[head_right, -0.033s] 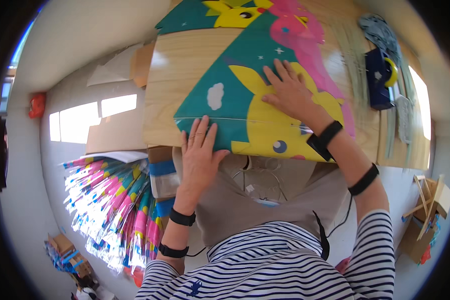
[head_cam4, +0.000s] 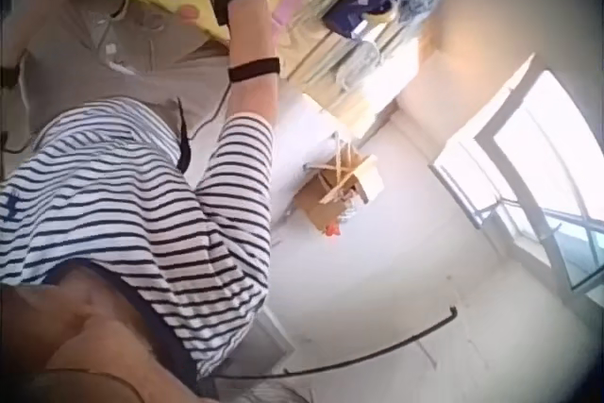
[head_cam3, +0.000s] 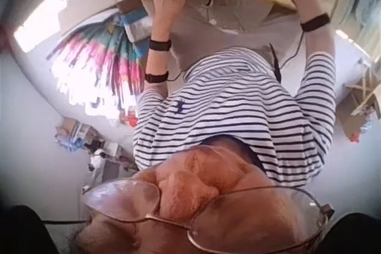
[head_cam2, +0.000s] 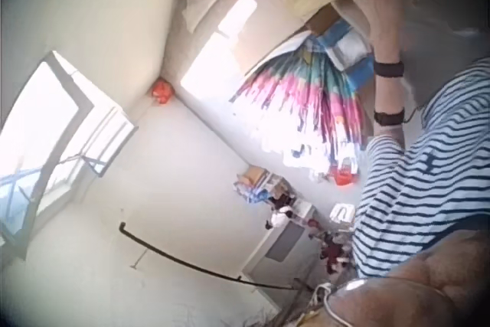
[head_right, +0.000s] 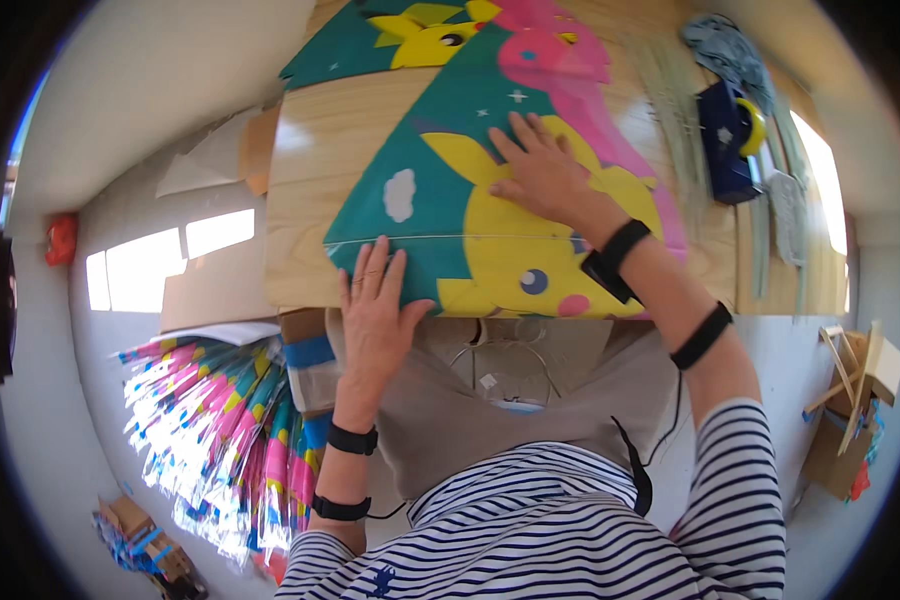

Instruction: The recorder is shown assembling a kite by attaching bamboo sticks to the kite's sail using tape and string.

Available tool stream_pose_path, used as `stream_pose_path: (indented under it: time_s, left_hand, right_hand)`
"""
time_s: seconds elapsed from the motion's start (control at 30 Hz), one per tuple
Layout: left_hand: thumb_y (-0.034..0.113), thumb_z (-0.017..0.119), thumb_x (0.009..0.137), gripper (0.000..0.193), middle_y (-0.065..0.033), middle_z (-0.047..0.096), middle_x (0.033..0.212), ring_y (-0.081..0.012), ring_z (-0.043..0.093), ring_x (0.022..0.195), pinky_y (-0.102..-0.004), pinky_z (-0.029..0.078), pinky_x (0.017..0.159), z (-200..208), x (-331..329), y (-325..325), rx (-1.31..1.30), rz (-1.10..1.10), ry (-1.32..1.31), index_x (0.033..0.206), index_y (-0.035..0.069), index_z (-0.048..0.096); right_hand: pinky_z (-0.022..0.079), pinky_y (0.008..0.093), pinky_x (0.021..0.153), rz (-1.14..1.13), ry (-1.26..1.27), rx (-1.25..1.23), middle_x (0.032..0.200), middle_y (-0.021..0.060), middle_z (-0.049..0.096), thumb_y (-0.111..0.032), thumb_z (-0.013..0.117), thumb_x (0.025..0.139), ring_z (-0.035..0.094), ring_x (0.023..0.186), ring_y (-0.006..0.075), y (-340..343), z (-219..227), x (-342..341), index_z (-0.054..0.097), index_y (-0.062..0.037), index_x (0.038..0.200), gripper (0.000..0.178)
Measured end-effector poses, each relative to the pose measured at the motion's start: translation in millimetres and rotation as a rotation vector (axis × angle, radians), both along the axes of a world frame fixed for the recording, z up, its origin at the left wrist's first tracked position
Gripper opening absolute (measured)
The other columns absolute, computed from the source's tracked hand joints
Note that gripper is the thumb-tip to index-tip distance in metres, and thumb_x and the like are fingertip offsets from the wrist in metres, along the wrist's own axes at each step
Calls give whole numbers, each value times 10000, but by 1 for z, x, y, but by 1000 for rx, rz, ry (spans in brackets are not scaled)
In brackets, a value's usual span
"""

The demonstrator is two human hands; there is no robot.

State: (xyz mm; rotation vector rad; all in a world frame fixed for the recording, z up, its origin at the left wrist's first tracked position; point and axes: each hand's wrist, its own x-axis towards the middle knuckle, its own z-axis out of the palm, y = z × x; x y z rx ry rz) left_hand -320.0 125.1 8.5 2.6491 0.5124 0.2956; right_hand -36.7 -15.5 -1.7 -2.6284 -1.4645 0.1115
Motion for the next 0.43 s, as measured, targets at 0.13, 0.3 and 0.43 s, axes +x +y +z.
stream_pose_path:
  time_s: [0.13,0.3,0.43]
  left_hand:
    - [314,742,862,669,-149,390,1578,-338,315,1481,-579,182,1201,-5,28,5,37,29,111,1424,27,519]
    - [267,732,877,608,-154,400,1567,-341,317,1478,-571,174,1210,3,22,-7,57,31,148,1393,14,536]
    - [262,747,860,608,-152,406,1563,-340,317,1479,-578,168,1210,-5,17,-21,77,-43,162,1380,21,547]
  right_hand:
    - [384,528,1098,-25,30,163,1431,195,502,-382,671,899,460,1338,424,5,11,22,488,-95,1432,633]
    - [501,463,865,-244,114,572,1011,170,645,-212,731,810,628,985,358,-95,55,14,685,-52,980,237]
    - [522,452,821,-675,-70,641,896,151,663,-173,723,823,651,916,317,-228,52,39,679,-61,956,180]
